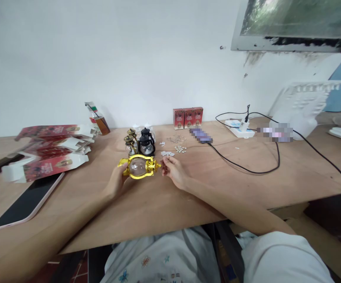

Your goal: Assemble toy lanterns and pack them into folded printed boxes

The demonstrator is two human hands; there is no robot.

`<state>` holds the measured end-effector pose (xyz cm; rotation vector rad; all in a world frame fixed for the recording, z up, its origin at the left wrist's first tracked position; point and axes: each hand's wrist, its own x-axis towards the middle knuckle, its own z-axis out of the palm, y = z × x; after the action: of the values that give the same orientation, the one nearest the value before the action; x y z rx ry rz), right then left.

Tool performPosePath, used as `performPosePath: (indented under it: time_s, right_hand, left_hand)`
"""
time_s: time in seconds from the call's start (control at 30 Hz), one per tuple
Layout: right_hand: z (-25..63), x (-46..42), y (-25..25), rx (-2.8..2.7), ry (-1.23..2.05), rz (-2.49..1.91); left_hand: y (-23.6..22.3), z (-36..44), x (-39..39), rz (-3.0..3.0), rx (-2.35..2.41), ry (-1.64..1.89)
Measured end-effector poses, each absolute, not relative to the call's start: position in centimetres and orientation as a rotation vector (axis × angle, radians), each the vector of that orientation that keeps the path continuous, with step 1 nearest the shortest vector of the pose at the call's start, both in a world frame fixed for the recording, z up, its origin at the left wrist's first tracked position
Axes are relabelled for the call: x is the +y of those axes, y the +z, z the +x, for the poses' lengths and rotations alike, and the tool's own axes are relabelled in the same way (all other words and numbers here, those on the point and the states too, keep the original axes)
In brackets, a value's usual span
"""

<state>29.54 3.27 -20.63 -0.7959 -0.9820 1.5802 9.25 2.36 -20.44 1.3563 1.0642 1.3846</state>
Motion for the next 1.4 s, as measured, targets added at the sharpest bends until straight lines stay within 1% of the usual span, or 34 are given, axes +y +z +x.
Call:
performPosePath:
  time_s: [0.1, 0.17, 0.3, 0.67, 0.77, 0.9, 0.97, 1.03, 1.13, 1.2, 1.3, 1.4]
  right_hand:
    - [29.3, 3.1, -20.9, -0.908, 1.701, -0.804]
    - [29.1, 2.9, -21.0, -0.873, 1.723, -0.809]
    - [28.9, 2.6, -21.2, -0.865, 1.679, -0.81]
    - [29.1, 2.2, -20.9, -1.059, 1.538, -0.864]
    - [29.0, 1.7, -20.6, -1.032, 1.56, -0.797]
    - [29.4, 2.0, -19.9, -0.95, 1.586, -0.644]
    - [30.2, 3.3, -19.5, -0.92, 1.501, -0.636]
    - [31.6, 5.5, -19.1, -0.911, 1.331, -0.706]
    - [34.1, 9.7, -18.3, -1.059, 0.973, -0.891]
    - [35.6, 12.4, -17.8, -1.28, 0.619, -1.079]
    - [36.8, 15.6, -17.5, -1.373, 0.423, -1.16]
    - [36.7, 17.8, -18.0, -1.447, 0.326, -1.234]
  left_hand:
    - [-20.3, 9.8, 1.6, 1.438, 1.105, 1.248]
    - [-20.2, 10.1, 1.0, 1.521, 1.128, 1.206]
    - [-20.2, 10.5, 0.4, 1.653, 1.141, 1.199]
    - [-20.2, 10.5, -0.1, 1.766, 1.248, 1.232]
    - [-20.5, 10.2, 0.5, 1.697, 1.25, 1.268]
    - [-20.8, 9.8, 1.7, 1.414, 1.13, 1.404]
    - [-20.5, 9.5, 2.2, 1.3, 1.087, 1.483]
    - [-19.9, 9.1, 2.5, 1.256, 1.07, 1.557]
    - [-19.1, 8.7, 2.5, 1.245, 1.047, 1.652]
    - [-18.7, 8.6, 2.4, 1.269, 1.032, 1.691]
    - [-18.5, 8.6, 2.1, 1.358, 1.018, 1.675]
    - [-18.3, 8.7, 1.6, 1.445, 1.035, 1.654]
